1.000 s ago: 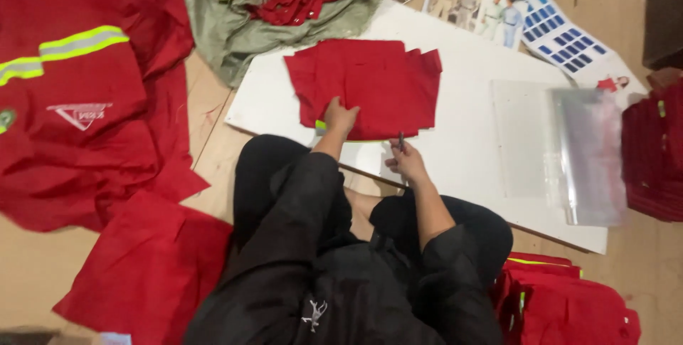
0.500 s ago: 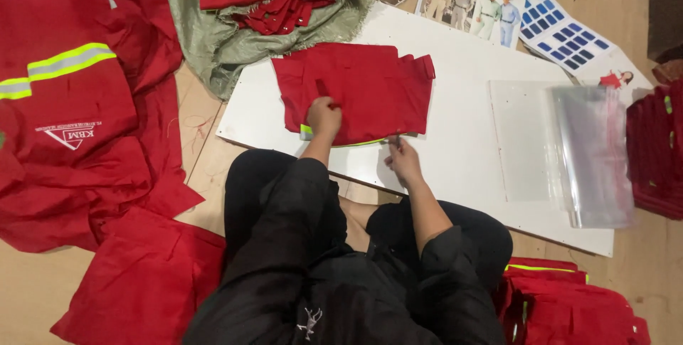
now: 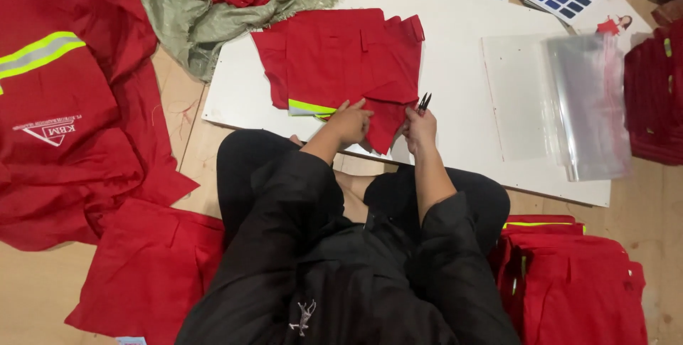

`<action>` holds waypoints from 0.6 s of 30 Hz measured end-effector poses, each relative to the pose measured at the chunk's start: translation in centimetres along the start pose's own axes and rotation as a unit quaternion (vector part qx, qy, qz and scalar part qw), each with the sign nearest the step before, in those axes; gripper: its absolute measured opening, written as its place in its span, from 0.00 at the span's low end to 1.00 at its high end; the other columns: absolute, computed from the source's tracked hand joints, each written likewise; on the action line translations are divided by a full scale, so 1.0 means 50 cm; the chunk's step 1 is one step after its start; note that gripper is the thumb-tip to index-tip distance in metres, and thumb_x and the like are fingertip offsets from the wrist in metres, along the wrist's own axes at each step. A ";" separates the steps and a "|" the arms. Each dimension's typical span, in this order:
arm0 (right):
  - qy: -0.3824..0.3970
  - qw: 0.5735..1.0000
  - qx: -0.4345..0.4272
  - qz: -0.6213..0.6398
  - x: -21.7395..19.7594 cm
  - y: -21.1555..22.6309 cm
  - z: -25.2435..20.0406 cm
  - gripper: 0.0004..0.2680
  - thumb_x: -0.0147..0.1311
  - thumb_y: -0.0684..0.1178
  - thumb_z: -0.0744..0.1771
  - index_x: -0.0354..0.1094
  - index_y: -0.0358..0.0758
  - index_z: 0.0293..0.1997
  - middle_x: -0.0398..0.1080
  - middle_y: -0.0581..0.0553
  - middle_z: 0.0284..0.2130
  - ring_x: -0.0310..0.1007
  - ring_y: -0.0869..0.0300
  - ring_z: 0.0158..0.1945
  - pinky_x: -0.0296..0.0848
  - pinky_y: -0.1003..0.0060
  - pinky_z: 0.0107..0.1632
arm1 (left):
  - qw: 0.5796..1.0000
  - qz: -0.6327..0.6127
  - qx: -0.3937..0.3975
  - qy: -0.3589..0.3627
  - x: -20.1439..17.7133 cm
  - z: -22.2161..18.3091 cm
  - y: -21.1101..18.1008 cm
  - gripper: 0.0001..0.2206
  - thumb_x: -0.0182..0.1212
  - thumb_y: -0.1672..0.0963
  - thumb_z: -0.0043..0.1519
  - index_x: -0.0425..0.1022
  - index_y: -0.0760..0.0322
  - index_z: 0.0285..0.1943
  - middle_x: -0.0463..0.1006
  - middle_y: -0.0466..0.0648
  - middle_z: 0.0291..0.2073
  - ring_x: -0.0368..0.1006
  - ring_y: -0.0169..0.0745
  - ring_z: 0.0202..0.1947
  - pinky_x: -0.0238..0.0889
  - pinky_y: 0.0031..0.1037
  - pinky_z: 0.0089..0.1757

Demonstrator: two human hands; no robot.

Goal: Trimming loose threads and folding red work pants with reflective stripes on a production floor.

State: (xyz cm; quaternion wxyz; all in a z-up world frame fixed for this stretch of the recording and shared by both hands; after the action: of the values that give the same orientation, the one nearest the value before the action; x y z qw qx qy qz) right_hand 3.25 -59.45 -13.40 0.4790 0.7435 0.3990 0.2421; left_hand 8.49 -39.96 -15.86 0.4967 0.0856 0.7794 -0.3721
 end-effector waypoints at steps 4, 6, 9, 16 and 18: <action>0.013 0.999 0.018 0.031 0.002 0.008 -0.027 0.04 0.55 0.42 0.67 0.64 0.46 0.35 0.60 0.52 0.15 0.64 0.63 0.14 0.62 0.72 0.16 | 0.998 -0.062 -0.018 -0.008 -0.026 -0.035 -0.010 0.13 0.58 0.44 0.54 0.82 0.43 0.40 0.82 0.38 0.53 0.59 0.41 0.73 0.30 0.59 0.70; 0.047 0.998 0.012 0.045 0.015 0.022 -0.054 0.04 0.55 0.40 0.66 0.64 0.45 0.36 0.59 0.52 0.14 0.61 0.65 0.12 0.57 0.72 0.16 | 0.972 -0.110 0.064 -0.196 -0.097 -0.069 -0.045 0.16 0.63 0.46 0.61 0.78 0.50 0.53 0.82 0.47 0.46 0.77 0.49 0.54 0.55 0.49 0.61; 0.081 0.996 -0.015 0.046 0.021 0.014 -0.072 0.05 0.58 0.41 0.66 0.65 0.43 0.36 0.60 0.49 0.13 0.59 0.63 0.10 0.57 0.70 0.15 | 0.920 -0.044 0.105 -0.374 -0.173 -0.122 -0.099 0.30 0.68 0.39 0.55 0.70 0.48 0.63 0.74 0.46 0.48 0.74 0.49 0.47 0.66 0.42 0.49; 0.130 0.988 -0.083 0.013 0.036 0.035 -0.118 0.04 0.63 0.43 0.66 0.70 0.42 0.39 0.65 0.48 0.16 0.61 0.64 0.11 0.60 0.72 0.18 | 0.902 0.049 0.145 -0.404 -0.157 -0.122 -0.099 0.06 0.64 0.52 0.59 0.83 0.44 0.42 0.78 0.39 0.31 0.75 0.41 0.34 0.69 0.34 0.39; 0.043 0.994 -0.096 0.000 0.010 0.043 -0.106 0.02 0.59 0.42 0.67 0.72 0.44 0.39 0.63 0.52 0.19 0.59 0.68 0.11 0.59 0.74 0.16 | 0.916 -0.058 0.106 -0.382 -0.194 -0.139 -0.074 0.04 0.68 0.52 0.59 0.84 0.50 0.38 0.82 0.42 0.30 0.80 0.43 0.34 0.74 0.32 0.41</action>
State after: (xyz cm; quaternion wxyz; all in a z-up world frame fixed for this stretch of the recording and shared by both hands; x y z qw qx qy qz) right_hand 0.38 -56.78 -9.19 0.5303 0.6831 0.3942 0.3110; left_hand 6.46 -35.70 -4.31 0.7222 -0.0567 0.4896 -0.4853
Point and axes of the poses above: each hand's wrist, its own z-axis towards the middle knuckle, its own x-axis out of the palm, y = z × x, the point moved 7 cm from there along z, towards the middle knuckle
